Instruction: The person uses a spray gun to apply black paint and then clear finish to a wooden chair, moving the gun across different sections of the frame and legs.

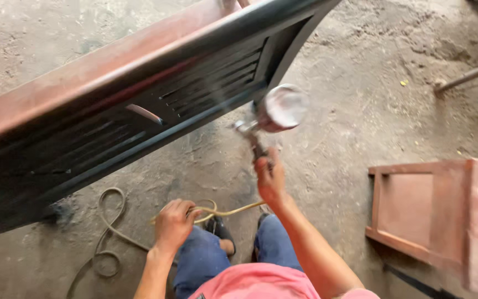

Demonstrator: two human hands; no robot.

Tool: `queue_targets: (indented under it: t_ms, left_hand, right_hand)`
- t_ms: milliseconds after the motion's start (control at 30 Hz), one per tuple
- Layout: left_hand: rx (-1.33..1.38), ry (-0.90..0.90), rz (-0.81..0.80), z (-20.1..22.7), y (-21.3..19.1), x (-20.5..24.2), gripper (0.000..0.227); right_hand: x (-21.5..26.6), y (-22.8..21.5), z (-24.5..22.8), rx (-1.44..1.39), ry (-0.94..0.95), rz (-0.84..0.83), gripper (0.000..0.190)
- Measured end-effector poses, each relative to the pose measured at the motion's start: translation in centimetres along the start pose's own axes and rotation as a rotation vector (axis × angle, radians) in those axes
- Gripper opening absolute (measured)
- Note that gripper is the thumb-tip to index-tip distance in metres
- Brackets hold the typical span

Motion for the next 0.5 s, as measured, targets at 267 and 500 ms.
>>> queue_targets:
  t_ms: [267, 500]
  left_hand:
    - [0.023, -0.061, -0.095, 2.6, -9.4, 5.2, 0.02]
    - [0.113, 0.072, -0.045, 7.9, -9.6, 0.6, 0.016]
  right_hand:
    - [5.0, -2.5, -10.1, 0.136, 0.095, 0.055, 0.054]
    - [0.9, -10.2, -15.6, 0.052, -0.239, 0.298, 0.05]
Point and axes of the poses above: each hand's wrist, its own x-axis away from the middle knuckle, its own y-axis out of the palm, z = x × y, the point moved 7 cm from there along -x, towards the middle knuckle, and after that the axes turned 9 degrees about -x, right-handed, at the moved point
